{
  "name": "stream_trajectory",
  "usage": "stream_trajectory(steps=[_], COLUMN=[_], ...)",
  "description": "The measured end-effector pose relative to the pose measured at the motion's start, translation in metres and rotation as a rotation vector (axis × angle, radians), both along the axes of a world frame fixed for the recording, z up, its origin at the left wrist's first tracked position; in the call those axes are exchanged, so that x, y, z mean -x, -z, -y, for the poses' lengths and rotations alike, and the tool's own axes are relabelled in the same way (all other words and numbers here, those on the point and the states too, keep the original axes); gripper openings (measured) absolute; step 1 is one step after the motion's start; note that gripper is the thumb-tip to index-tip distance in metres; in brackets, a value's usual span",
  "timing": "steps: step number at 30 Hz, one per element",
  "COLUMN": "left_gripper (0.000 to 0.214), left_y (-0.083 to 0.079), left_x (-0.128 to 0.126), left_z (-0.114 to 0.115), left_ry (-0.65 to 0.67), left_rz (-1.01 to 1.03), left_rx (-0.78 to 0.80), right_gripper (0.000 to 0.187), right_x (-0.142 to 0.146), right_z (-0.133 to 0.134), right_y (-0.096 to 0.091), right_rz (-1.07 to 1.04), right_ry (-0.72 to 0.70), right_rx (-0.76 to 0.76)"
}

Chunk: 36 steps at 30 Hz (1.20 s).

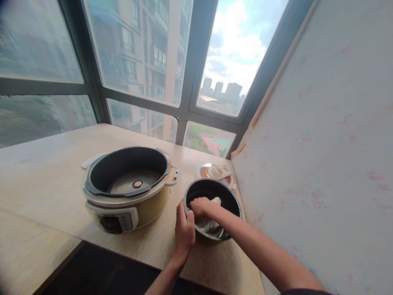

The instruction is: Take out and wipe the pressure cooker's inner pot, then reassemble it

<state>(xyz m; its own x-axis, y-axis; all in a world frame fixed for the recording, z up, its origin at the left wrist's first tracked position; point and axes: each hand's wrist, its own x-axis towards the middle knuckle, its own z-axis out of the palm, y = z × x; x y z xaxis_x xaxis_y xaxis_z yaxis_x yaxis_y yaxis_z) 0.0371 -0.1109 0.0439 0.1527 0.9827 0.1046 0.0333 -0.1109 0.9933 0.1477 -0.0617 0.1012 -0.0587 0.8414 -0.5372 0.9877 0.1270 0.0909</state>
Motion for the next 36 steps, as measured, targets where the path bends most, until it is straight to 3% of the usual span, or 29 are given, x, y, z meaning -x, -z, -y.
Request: stream_trajectory(steps=[20, 36], left_gripper=[0.051, 0.052], left_y=[0.0007, -0.0026], left_x=[0.0012, 0.006], left_z=[-0.0013, -0.0052], left_ry=[-0.009, 0.023], left_rz=[0.023, -0.001], left_rx=[-0.018, 0.001], right_gripper=[0.032, 0.031], right_x=[0.001, 0.001], right_z=[-0.0042, 0.0027], right_y=[0.0011, -0.0027], right_rz=[0.026, 0.013], right_ry=[0.043, 0.177], right_rx=[-0.008, -0.227])
